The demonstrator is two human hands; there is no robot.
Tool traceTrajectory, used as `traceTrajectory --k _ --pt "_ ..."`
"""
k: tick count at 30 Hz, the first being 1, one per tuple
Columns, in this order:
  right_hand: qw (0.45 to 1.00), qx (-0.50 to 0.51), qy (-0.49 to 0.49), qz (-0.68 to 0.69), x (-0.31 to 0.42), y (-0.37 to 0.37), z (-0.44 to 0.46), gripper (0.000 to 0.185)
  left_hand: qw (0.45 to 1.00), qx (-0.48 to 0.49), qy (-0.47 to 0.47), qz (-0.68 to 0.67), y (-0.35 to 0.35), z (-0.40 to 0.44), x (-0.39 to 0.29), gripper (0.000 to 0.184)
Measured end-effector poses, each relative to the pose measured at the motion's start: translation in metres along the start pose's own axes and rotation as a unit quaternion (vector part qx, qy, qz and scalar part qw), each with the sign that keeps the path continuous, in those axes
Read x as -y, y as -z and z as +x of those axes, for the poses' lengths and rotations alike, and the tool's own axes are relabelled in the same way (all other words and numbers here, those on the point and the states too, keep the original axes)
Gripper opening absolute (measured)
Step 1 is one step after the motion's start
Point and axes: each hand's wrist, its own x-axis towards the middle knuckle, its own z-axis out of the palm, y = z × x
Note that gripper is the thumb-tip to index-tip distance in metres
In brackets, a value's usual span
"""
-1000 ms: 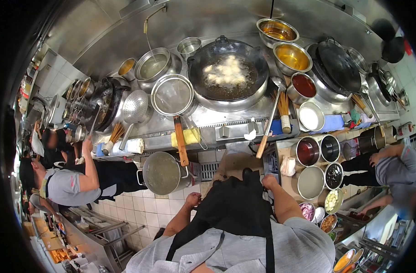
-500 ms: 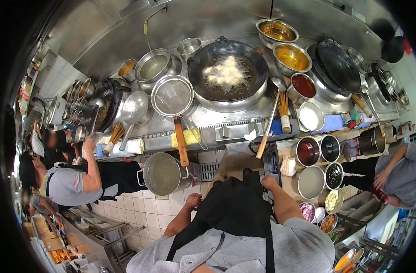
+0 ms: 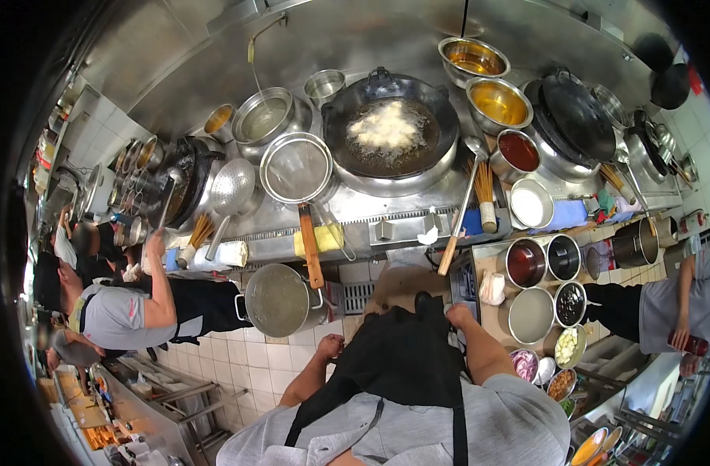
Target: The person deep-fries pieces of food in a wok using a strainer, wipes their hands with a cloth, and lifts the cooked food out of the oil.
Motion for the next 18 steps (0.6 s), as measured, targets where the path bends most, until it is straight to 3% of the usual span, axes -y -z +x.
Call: traceTrajectory --k 4,8,11,12,15,16,18 --pt "0.997 -0.069 0.020 0.009 -0.003 -0.006 0.001 0.024 1.000 -0.017 0.005 -0.006 -0.001 -0.003 0.000 0.018" --pt "0.998 -0.042 0.034 0.006 -0.013 -0.024 0.027 0.024 0.998 0.014 0.025 -0.053 0.006 0.015 0.019 0.016" --pt "0.981 -0.013 -0.101 0.166 -0.031 -0.062 0.071 0.030 0.998 -0.031 0.007 -0.056 -0.005 -0.012 0.004 0.015" --pt "0.933 -0.013 -0.210 0.293 -0.016 0.006 0.034 0.040 0.997 -0.048 0.004 -0.067 -0.010 -0.018 0.003 0.017" --pt "0.927 0.002 -0.194 0.320 -0.015 0.079 0.023 0.051 0.994 -0.076 -0.041 0.059 -0.020 -0.051 -0.013 0.018" --pt "0.942 0.003 -0.174 0.286 -0.017 0.089 0.030 0.052 0.995 -0.097 -0.002 0.001 -0.020 -0.041 0.006 0.017" --pt "0.967 0.005 -0.133 0.219 -0.022 0.102 0.043 0.053 0.977 -0.080 -0.144 0.138 -0.010 -0.025 0.051 0.017"
